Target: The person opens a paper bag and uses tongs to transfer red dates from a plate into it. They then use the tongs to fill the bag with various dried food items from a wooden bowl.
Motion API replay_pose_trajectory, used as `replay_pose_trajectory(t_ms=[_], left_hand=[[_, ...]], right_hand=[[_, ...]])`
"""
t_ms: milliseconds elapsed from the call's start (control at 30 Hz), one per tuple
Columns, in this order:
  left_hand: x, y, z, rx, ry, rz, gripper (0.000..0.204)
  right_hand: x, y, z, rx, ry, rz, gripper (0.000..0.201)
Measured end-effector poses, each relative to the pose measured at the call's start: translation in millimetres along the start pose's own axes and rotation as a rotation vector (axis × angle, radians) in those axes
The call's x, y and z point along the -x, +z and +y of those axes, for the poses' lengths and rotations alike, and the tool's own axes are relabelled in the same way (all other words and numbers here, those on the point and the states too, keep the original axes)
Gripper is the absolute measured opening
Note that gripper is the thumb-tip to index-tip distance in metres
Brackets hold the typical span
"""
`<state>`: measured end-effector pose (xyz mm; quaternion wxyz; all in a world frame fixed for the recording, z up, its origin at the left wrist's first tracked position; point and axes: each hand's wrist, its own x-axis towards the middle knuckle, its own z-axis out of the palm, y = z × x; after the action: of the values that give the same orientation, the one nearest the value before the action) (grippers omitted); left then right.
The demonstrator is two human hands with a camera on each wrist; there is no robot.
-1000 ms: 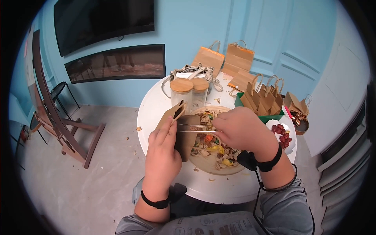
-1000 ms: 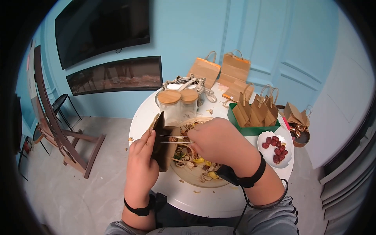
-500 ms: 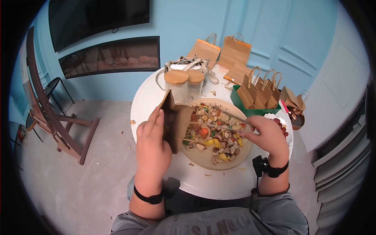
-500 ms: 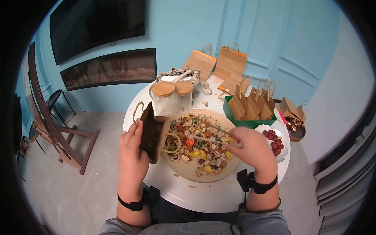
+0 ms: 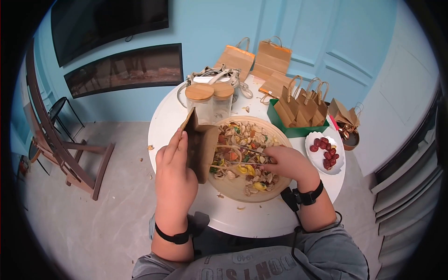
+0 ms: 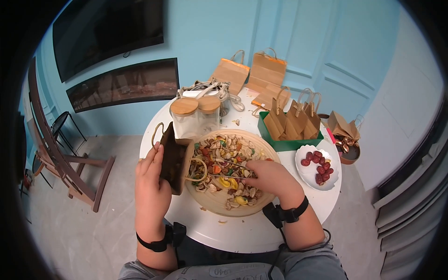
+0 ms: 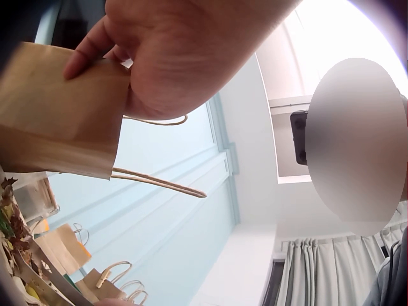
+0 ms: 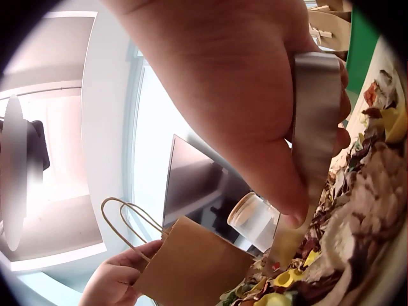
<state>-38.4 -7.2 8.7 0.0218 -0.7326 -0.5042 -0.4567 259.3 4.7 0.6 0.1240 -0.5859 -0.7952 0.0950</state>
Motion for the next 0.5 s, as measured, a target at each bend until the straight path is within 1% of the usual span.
replay_pose_trajectory(t_ms=[33, 100, 233, 333, 400, 500], left_hand=[[0, 0, 0, 0.002, 0.003, -0.003, 0.067], [0, 1, 0, 0.005, 0.002, 0.001, 0.068], [0, 0, -3, 0.022, -0.004, 0.009, 0.068], [1, -2, -3, 0.022, -0.006, 0.005, 0.069], [1, -3, -2, 0.017, 0.001, 0.001, 0.069], [2, -3, -5, 0.014, 0.013, 0.013, 0.069]], right_hand=[[-1, -2, -4, -0.001, 0.004, 0.002, 0.034], [-1, -7, -11, 0.026, 0.054, -0.126, 0.032], [0, -3, -4, -0.007, 0.062, -0.081, 0.031], [0, -4, -2, 0.013, 0.059, -0.09, 0.028], [-1, -1, 2, 0.077, 0.014, -0.055, 0.025], [-1, -5, -2, 0.089, 0.018, -0.072, 0.025]])
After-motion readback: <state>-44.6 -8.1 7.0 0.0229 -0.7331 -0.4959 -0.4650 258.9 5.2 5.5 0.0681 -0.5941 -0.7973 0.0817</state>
